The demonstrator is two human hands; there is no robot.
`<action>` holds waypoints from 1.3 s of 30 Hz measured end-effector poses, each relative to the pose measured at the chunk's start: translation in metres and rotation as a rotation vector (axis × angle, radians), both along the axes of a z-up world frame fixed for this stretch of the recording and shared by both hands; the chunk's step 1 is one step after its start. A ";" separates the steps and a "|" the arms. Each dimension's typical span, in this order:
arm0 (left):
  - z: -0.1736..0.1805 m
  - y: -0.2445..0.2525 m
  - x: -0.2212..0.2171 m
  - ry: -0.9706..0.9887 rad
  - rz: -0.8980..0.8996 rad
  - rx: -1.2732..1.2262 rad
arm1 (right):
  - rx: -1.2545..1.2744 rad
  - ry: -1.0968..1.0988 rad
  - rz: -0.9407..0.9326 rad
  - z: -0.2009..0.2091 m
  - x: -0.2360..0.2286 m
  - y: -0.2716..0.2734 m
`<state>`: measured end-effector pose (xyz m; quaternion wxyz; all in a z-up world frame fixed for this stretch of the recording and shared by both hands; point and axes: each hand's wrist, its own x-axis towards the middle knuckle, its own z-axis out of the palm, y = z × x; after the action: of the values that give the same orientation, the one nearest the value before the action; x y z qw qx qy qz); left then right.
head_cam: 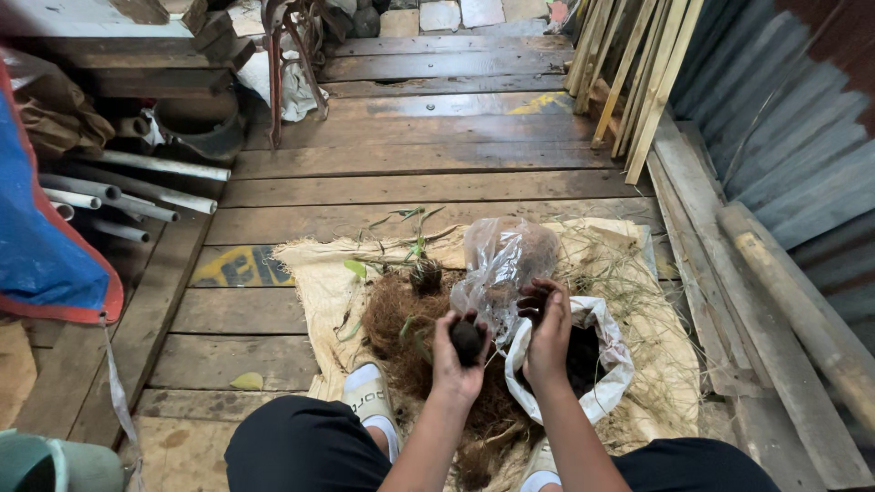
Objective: The person sits on a wooden floor and repeatedly packs soil around small plant seedlings by hand. They scoop soil from a white sack, wrap it around the root ball of each seedling, and place the wrapped seedling into a clear plastic bag.
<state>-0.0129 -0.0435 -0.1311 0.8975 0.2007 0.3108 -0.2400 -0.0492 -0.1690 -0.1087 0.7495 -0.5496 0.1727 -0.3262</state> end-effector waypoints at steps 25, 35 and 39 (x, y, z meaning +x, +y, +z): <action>-0.020 0.033 0.020 -0.193 0.007 -0.251 | 0.290 0.701 -0.364 -0.251 -0.029 -0.126; -0.028 0.025 0.021 -0.171 -0.081 0.031 | -0.650 1.339 -0.093 -0.262 -0.032 -0.099; -0.029 0.015 0.018 -0.292 -0.148 -0.012 | -0.604 1.499 0.143 -0.255 -0.049 -0.078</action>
<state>0.0046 -0.0280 -0.1599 0.9141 0.2506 0.1600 -0.2757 -0.0978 -0.2465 -0.3637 0.2731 -0.8103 0.4979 0.1448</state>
